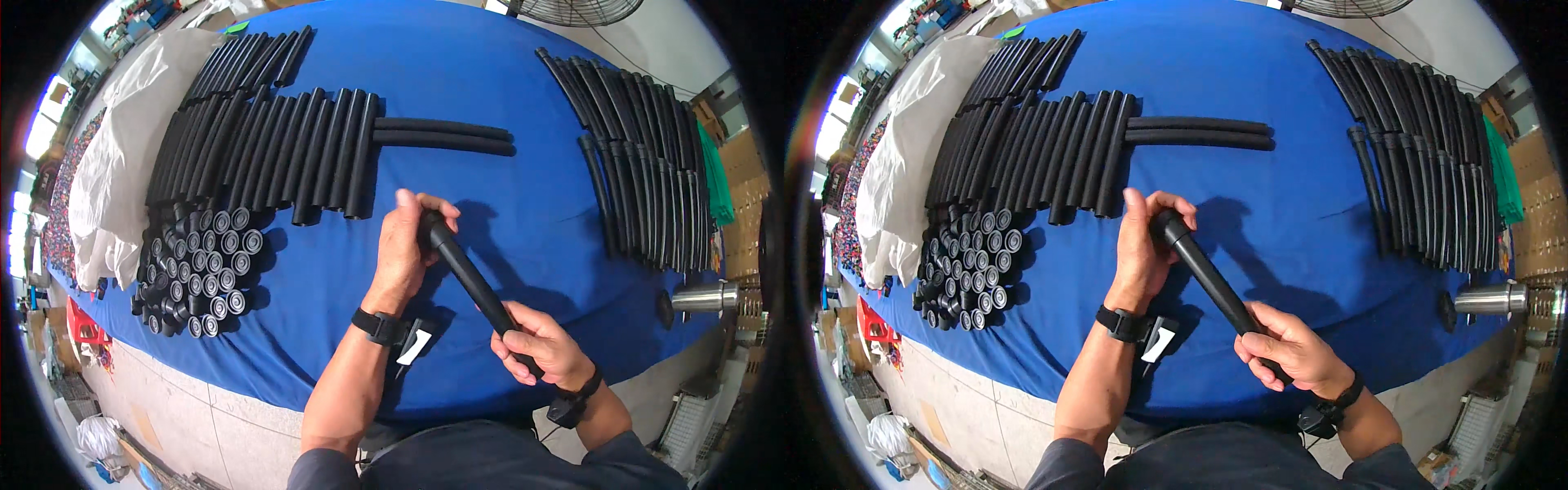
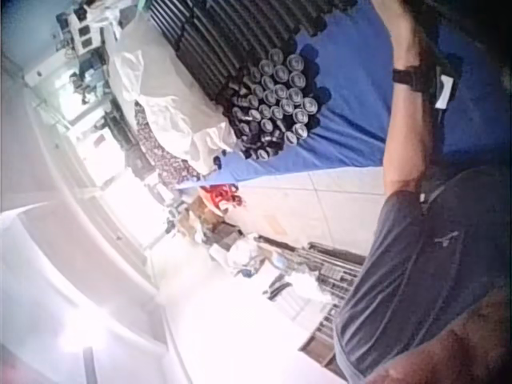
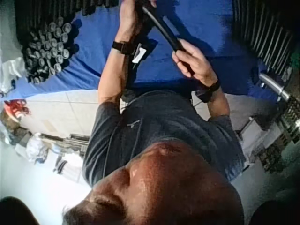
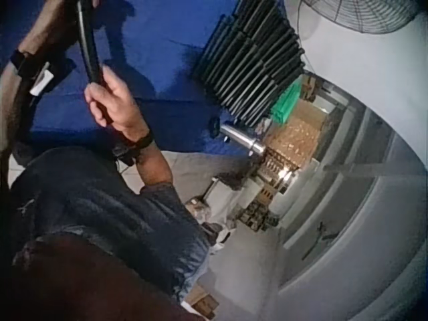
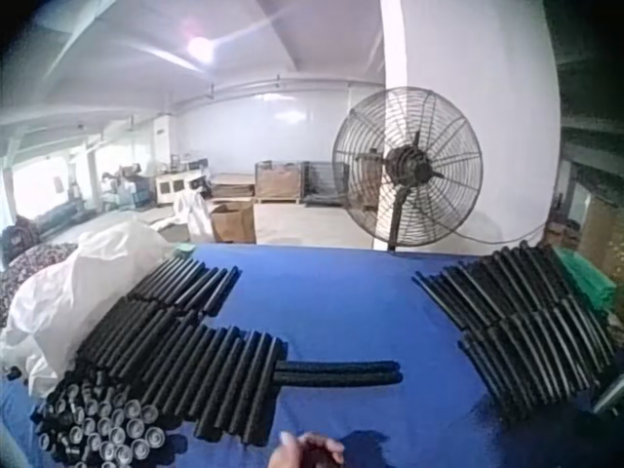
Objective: The person repeatedly picks up a black cylindrical foam tube and a small black circular cap from a table. They insert the cap into one end of the tube, then place the assembled unit onto a growing pile of similar items. The process is repeated continuously throughout the clip.
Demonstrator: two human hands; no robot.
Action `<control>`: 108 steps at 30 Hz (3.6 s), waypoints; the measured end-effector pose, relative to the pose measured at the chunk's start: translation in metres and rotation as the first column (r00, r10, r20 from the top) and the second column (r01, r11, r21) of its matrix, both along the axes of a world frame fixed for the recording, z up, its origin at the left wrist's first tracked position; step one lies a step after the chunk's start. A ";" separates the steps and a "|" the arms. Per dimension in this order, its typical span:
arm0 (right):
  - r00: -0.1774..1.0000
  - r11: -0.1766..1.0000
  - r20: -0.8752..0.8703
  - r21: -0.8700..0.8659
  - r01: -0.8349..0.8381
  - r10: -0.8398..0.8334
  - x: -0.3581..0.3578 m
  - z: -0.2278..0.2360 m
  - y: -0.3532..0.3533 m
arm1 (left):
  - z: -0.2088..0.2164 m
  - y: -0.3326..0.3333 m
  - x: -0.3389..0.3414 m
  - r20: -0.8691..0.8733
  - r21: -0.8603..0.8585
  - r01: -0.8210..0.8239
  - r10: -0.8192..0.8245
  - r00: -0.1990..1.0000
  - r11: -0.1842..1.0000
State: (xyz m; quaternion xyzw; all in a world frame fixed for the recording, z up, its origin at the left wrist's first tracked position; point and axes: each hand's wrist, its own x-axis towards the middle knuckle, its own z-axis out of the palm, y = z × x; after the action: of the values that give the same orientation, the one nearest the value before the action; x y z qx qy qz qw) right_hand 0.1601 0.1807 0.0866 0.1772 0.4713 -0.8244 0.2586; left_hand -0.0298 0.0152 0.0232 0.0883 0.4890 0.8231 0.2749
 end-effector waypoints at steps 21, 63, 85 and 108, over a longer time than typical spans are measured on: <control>0.865 0.540 -0.324 0.839 0.075 0.383 -0.010 -0.004 -0.003 | 0.000 0.013 0.005 -0.130 -0.094 -0.273 0.260 0.957 0.957; 0.808 0.401 -0.346 0.904 0.150 0.477 -0.014 -0.013 0.015 | -0.006 0.008 0.007 -0.075 -0.025 -0.212 0.210 0.975 0.977; 0.967 -0.655 -0.157 0.756 -0.014 -0.201 -0.213 0.022 0.425 | -0.003 0.018 0.008 -0.240 -0.197 0.032 -0.080 0.968 0.980; 0.960 -0.768 -0.278 0.604 0.211 0.045 -0.202 0.016 0.432 | -0.001 0.020 0.008 -0.192 -0.219 0.045 -0.088 0.977 0.975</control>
State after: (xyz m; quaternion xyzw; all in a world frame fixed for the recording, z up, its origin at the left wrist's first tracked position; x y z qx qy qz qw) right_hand -0.0420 0.6129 0.1023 0.3022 0.9212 0.1201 -0.2138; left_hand -0.0219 0.0357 0.0226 0.1571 0.5965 0.7430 0.2597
